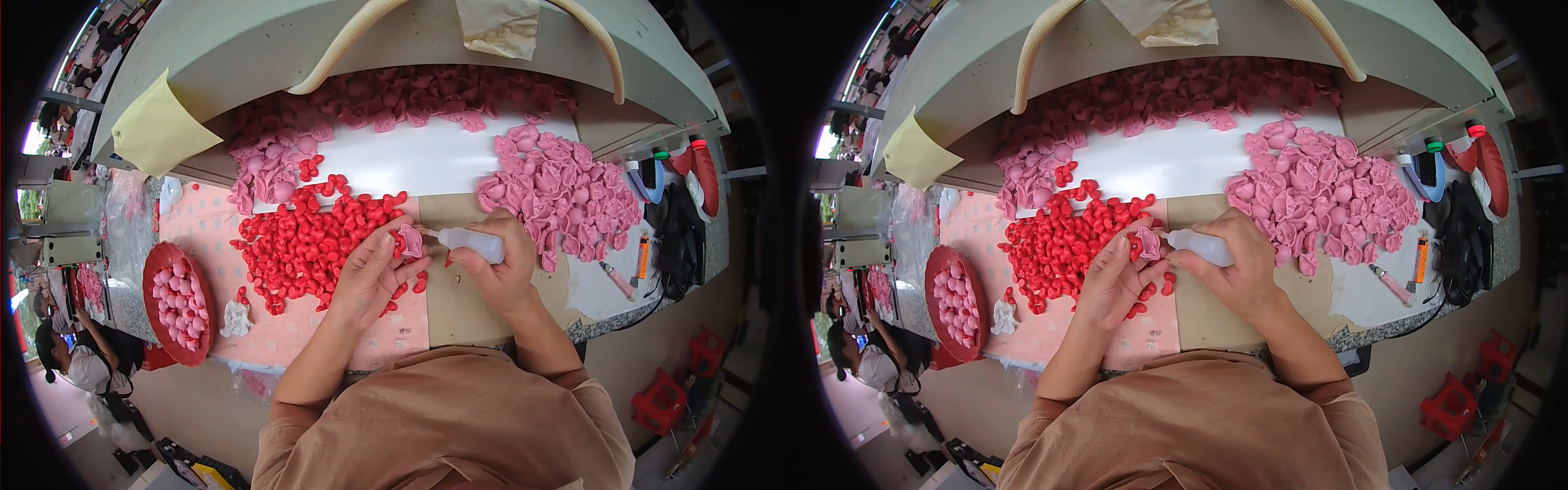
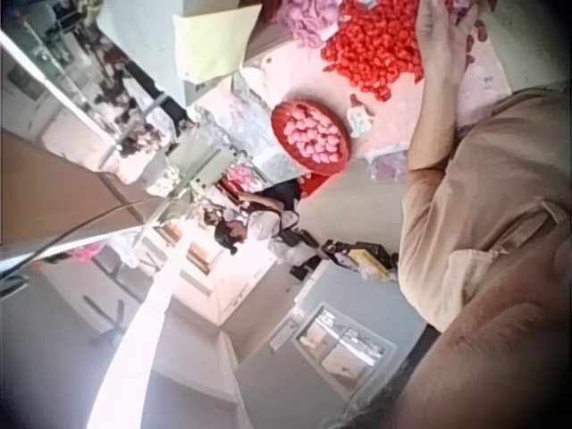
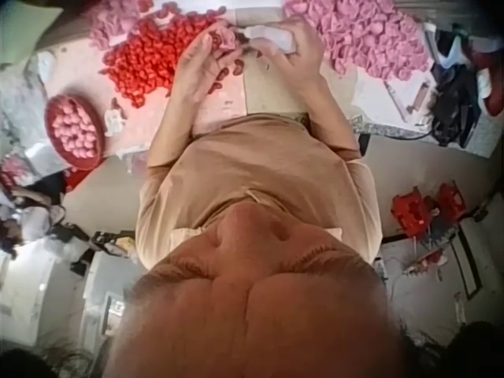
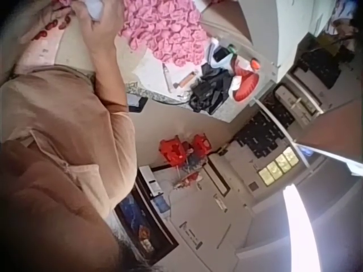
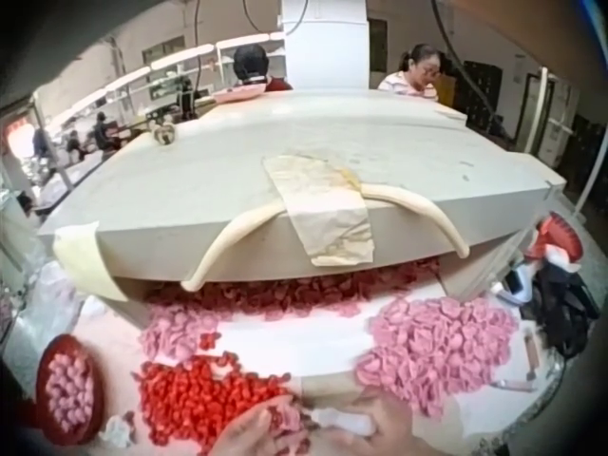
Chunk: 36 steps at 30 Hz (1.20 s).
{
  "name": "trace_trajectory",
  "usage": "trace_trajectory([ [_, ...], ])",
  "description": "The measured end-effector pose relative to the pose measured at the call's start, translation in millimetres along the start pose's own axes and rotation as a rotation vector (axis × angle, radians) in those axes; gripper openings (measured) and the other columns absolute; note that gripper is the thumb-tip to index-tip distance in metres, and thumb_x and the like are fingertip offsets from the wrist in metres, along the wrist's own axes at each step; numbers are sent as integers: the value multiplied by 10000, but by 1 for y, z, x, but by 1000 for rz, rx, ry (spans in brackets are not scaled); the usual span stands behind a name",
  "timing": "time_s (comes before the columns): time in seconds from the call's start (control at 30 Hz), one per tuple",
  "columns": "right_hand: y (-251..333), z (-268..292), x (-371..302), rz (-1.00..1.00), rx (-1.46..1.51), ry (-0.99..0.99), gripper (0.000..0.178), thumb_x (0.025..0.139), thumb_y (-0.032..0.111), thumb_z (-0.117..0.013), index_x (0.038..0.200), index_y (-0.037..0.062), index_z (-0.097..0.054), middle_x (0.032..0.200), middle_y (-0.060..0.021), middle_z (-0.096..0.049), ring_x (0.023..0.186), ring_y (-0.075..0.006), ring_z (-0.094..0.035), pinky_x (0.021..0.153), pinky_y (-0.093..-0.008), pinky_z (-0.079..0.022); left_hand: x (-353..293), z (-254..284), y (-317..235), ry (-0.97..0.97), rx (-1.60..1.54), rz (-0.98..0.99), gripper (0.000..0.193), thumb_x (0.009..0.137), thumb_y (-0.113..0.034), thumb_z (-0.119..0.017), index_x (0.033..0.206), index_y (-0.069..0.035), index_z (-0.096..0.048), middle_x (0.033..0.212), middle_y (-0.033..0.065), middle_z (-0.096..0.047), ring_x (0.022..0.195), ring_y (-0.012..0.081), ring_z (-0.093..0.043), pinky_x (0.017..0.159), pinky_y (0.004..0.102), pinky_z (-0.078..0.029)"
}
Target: Assembling small pink and red plastic parts using a squeeze bottle of adhesive or lubricant.
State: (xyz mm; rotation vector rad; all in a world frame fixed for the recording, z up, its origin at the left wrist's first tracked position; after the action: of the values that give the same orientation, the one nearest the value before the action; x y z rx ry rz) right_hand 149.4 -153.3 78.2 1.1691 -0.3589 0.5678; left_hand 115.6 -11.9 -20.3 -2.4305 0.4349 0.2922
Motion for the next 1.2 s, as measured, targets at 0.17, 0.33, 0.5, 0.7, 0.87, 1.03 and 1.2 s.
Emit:
trace_trajectory([
  [0.17,6,2,1,47,-24,-10,331,735,233,-731,881,4,-543,710,-83,-539,593,-175,-486,537,-274,-383,0,1,-2,-10,-15,-27,375,955,-184,-413,1298,-33,-393,1236,111,-492,1105,220,-522,970,400,-425],
  [0.33,7,2,0,68,-23,-21,337,719,219,-741,886,3,-544,711,-86,-534,592,-178,-492,535,-275,-385,1,0,-4,-12,-23,-44,375,953,-169,-415,1304,-39,-390,1268,98,-471,1140,216,-498,979,386,-418],
  [0.5,10,2,0,95,-35,-21,334,711,208,-744,888,5,-546,723,-90,-539,601,-183,-502,540,-278,-392,0,1,-8,-48,-29,-90,435,932,-188,-462,1318,-16,-355,1284,126,-448,1151,251,-490,995,367,-415],
  [0.7,15,3,-1,132,-49,-31,366,695,188,-759,922,13,-531,742,-101,-554,609,-200,-511,552,-292,-412,0,-1,-10,2,-22,-105,405,924,-115,-475,1311,-39,-385,1314,83,-430,1186,194,-455,1019,346,-382],
  [0.87,17,3,-2,160,-81,-37,395,670,178,-780,927,15,-528,748,-98,-560,611,-212,-514,551,-300,-419,0,-3,-13,16,-9,-138,419,920,-96,-477,1319,-33,-368,1318,82,-425,1191,189,-448,1037,331,-360],
  [1.03,18,2,-3,167,-81,-33,397,663,176,-785,924,17,-532,757,-96,-561,609,-211,-512,548,-298,-417,0,-5,-15,11,-27,-152,437,918,-89,-477,1332,-36,-347,1333,79,-405,1201,189,-436,1045,328,-351],
  [1.2,17,1,-3,170,-94,-29,400,663,179,-786,927,18,-532,763,-94,-554,608,-212,-512,545,-300,-416,0,-4,-16,5,-51,-161,448,915,-78,-478,1338,-38,-337,1328,81,-404,1201,184,-433,1052,335,-341],
])
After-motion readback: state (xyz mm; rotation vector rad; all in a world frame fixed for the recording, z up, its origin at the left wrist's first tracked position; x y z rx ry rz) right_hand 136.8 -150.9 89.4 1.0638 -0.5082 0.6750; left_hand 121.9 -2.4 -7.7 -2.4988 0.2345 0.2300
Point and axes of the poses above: each hand's wrist, its own x-axis towards the middle knuckle, its own z-axis out of the back of the hand, y = z × x, the point moved 10 cm from there along x, towards the middle knuckle
